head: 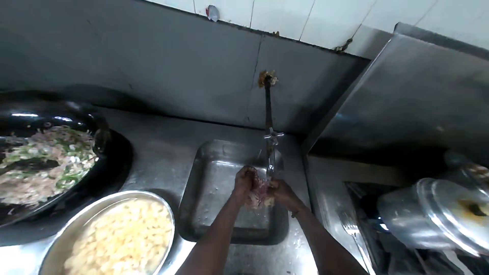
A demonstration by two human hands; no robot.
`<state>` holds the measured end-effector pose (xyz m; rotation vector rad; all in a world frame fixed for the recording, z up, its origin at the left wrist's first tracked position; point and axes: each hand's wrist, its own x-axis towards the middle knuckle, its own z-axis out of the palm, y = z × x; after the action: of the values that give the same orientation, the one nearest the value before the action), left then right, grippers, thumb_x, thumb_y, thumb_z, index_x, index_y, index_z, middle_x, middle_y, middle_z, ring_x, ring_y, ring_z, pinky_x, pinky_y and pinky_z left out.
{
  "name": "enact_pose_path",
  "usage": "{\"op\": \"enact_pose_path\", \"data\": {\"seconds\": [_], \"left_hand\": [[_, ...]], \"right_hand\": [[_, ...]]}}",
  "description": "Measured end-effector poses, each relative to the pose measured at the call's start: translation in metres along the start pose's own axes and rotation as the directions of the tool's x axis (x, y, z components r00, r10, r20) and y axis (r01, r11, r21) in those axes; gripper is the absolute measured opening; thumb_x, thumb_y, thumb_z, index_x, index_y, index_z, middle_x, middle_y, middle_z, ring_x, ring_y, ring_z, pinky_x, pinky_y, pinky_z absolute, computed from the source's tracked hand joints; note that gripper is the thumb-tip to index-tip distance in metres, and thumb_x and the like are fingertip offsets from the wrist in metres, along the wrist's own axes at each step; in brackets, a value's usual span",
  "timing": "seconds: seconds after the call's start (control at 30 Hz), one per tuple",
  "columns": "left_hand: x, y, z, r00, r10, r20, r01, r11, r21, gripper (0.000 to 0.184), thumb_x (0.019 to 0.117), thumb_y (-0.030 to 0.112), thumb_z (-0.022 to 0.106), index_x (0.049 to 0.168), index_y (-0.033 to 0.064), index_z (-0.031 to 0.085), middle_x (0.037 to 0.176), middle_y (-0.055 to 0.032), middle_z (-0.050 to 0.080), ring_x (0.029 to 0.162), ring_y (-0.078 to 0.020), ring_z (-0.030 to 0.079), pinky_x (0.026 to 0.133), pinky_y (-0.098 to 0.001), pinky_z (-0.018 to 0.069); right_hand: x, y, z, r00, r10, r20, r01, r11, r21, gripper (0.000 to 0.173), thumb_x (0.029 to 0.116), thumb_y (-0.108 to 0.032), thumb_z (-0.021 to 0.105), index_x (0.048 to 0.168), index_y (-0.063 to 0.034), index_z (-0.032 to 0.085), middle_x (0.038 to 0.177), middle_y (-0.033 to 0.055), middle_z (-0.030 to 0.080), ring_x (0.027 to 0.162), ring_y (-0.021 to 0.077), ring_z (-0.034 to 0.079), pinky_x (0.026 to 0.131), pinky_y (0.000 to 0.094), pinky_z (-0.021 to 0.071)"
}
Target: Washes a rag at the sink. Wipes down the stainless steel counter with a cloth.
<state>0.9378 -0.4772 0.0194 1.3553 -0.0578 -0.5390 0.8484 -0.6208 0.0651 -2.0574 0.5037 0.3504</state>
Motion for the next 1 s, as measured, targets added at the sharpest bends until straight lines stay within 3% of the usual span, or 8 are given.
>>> {"op": "enact_pose_path", "data": {"seconds": [0.2,0.3,0.37,0.57,0.67,0.77,0.87,1.0], "left_hand": [[-0.007,-0.01,-0.009,0.989,-0.007,-0.151,0.005,1.0,-0.015,0.018,0.1063,0.01,0.05,0.11,-0.0017,0.063,0.093,-0.012,0.066,0.081,-0.018,0.064,0.076,-0.0371,0.0553],[-0.019,0.003,-0.001,0.997,-0.052,-0.061,0.065,0.968,0.242,0.03,0.1012,0.005,0.057,0.131,0.0027,0.061,0.123,-0.0216,0.065,0.104,-0.0335,0.066,0.09,-0.0537,0.0547],[-0.022,0.013,0.009,0.994,-0.038,0.1,0.006,0.954,0.3,0.046,0.0982,0.004,0.062,0.143,0.0087,0.052,0.142,-0.0199,0.055,0.114,-0.033,0.064,0.094,-0.0535,0.0546],[-0.002,0.008,0.008,0.965,0.058,0.256,-0.127,0.956,0.264,0.01,0.0963,-0.001,0.062,0.103,-0.0035,0.068,0.09,-0.0127,0.066,0.08,-0.0189,0.063,0.077,-0.0397,0.0554],[-0.007,0.012,0.004,0.984,0.019,0.179,-0.055,0.979,0.197,0.01,0.098,-0.002,0.056,0.1,-0.0037,0.066,0.086,-0.0111,0.065,0.075,-0.0159,0.061,0.072,-0.0355,0.0545],[-0.011,0.004,-0.007,0.977,-0.029,0.213,-0.017,0.977,0.211,0.007,0.0989,0.002,0.061,0.101,-0.0033,0.065,0.084,-0.0095,0.063,0.069,-0.0131,0.06,0.065,-0.0308,0.0541],[-0.014,0.001,-0.011,0.959,-0.033,0.281,-0.041,0.966,0.256,0.009,0.0961,0.001,0.064,0.103,-0.0039,0.064,0.09,-0.0122,0.064,0.08,-0.0179,0.062,0.076,-0.0374,0.055],[-0.012,0.019,0.005,0.964,0.001,0.267,-0.062,0.974,0.219,0.011,0.1002,0.008,0.06,0.101,-0.0033,0.062,0.084,-0.0122,0.061,0.072,-0.0187,0.06,0.069,-0.0379,0.0539]], "right_hand": [[-0.004,-0.013,0.011,0.969,0.009,-0.245,0.063,0.957,0.283,0.03,0.1092,-0.025,0.048,0.119,-0.0015,0.065,0.105,0.0159,0.065,0.09,0.0242,0.063,0.08,0.0459,0.0529],[-0.007,-0.026,0.005,0.976,-0.011,-0.219,0.069,0.964,0.258,0.026,0.1057,-0.025,0.057,0.115,-0.0022,0.065,0.1,0.0133,0.065,0.088,0.0217,0.061,0.078,0.0439,0.0521],[-0.009,-0.035,0.0,0.993,-0.008,-0.119,0.035,0.974,0.225,0.025,0.1036,-0.024,0.061,0.116,-0.0018,0.065,0.099,0.0133,0.066,0.087,0.0217,0.063,0.079,0.0438,0.0541],[-0.021,-0.046,-0.017,0.986,-0.06,-0.157,0.066,0.997,0.032,0.018,0.1001,-0.013,0.065,0.114,-0.0013,0.068,0.101,0.0151,0.067,0.084,0.0233,0.063,0.075,0.0434,0.0533],[-0.02,-0.035,-0.018,0.991,-0.058,-0.119,0.047,0.994,-0.096,0.019,0.0994,-0.009,0.064,0.115,0.0009,0.067,0.104,0.0214,0.068,0.089,0.032,0.065,0.078,0.0512,0.0533],[-0.016,-0.028,-0.009,0.99,-0.038,-0.134,0.039,0.999,0.002,0.021,0.1052,-0.019,0.058,0.114,-0.0025,0.066,0.097,0.0168,0.065,0.08,0.0261,0.06,0.069,0.0454,0.05],[-0.015,-0.028,0.006,0.989,0.017,-0.148,0.01,0.984,0.18,0.031,0.1079,-0.034,0.051,0.121,-0.0085,0.064,0.1,0.0119,0.065,0.082,0.0212,0.059,0.07,0.0422,0.0502],[-0.014,-0.032,0.015,0.963,-0.026,-0.27,0.044,0.997,0.061,0.032,0.1088,-0.029,0.05,0.127,-0.0048,0.061,0.099,0.0204,0.066,0.083,0.0331,0.064,0.072,0.0527,0.0526]]}}
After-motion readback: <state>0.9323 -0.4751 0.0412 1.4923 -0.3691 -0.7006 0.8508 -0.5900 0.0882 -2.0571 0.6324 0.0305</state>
